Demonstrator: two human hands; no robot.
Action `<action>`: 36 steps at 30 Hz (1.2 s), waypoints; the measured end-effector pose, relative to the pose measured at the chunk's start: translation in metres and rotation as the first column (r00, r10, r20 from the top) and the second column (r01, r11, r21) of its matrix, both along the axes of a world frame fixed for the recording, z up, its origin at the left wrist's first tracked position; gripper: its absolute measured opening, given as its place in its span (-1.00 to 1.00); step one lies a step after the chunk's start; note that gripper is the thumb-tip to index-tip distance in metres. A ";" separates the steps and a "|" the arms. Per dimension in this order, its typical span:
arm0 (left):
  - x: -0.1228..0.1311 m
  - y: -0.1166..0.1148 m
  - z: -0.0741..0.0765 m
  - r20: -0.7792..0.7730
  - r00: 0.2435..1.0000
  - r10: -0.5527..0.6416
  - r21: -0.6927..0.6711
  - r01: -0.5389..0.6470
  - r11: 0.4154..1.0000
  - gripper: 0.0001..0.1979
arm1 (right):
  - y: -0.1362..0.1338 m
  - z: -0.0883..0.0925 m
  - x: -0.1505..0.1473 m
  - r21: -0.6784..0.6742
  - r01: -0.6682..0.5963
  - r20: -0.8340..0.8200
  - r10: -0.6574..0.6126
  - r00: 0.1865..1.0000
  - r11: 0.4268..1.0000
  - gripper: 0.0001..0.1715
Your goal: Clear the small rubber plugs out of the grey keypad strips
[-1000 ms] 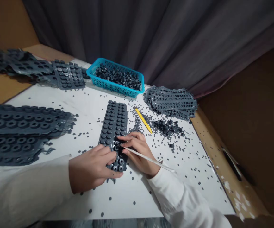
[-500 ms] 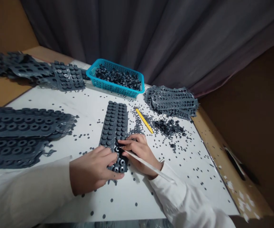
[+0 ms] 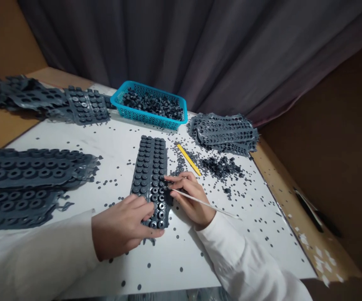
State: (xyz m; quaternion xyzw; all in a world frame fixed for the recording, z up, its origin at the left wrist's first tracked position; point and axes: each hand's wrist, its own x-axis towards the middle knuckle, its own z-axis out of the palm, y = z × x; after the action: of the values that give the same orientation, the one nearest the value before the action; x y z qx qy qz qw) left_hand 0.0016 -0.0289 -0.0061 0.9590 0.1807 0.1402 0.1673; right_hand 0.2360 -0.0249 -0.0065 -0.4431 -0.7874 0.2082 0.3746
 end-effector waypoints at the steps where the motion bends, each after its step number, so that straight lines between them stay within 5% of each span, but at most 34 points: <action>1: 0.000 0.000 0.000 0.005 1.000 0.001 0.000 -0.001 1.000 -0.43 | -0.001 0.000 0.000 -0.015 -0.010 -0.003 0.010 1.000 1.000 -0.90; 12: -0.001 0.000 -0.001 0.009 1.000 0.007 -0.012 -0.007 1.000 -0.39 | -0.001 -0.001 0.000 -0.039 -0.016 -0.041 0.015 0.999 0.999 -0.86; 20: 0.000 0.001 0.001 -0.012 1.000 -0.007 -0.016 0.006 1.000 -0.42 | 0.002 -0.003 -0.001 0.072 -0.025 0.138 0.015 0.990 0.997 -0.83; 26: 0.000 0.001 0.003 -0.044 0.999 -0.009 -0.001 0.009 1.000 -0.40 | 0.011 -0.005 0.002 0.186 0.109 0.236 -0.152 0.960 0.976 -0.85; 28: 0.000 0.001 0.004 -0.045 0.999 -0.014 -0.004 0.014 1.000 -0.43 | 0.011 -0.003 0.001 0.130 0.155 0.124 -0.171 0.977 0.979 -0.85; 31: 0.000 0.001 0.004 -0.048 0.999 -0.013 0.007 0.013 1.000 -0.45 | 0.008 0.001 -0.005 0.010 0.054 0.006 -0.054 0.999 0.999 -0.85; 36: 0.000 0.000 0.005 -0.052 0.999 -0.004 0.005 0.004 1.000 -0.44 | 0.005 0.002 -0.012 -0.073 -0.058 -0.004 0.058 0.998 0.996 -0.76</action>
State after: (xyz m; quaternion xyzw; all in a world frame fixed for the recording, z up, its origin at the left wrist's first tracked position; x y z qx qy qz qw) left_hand 0.0021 -0.0286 -0.0012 0.9631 0.1828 0.1156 0.1604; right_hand 0.2244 -0.0195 -0.0045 -0.4334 -0.7914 0.2480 0.3526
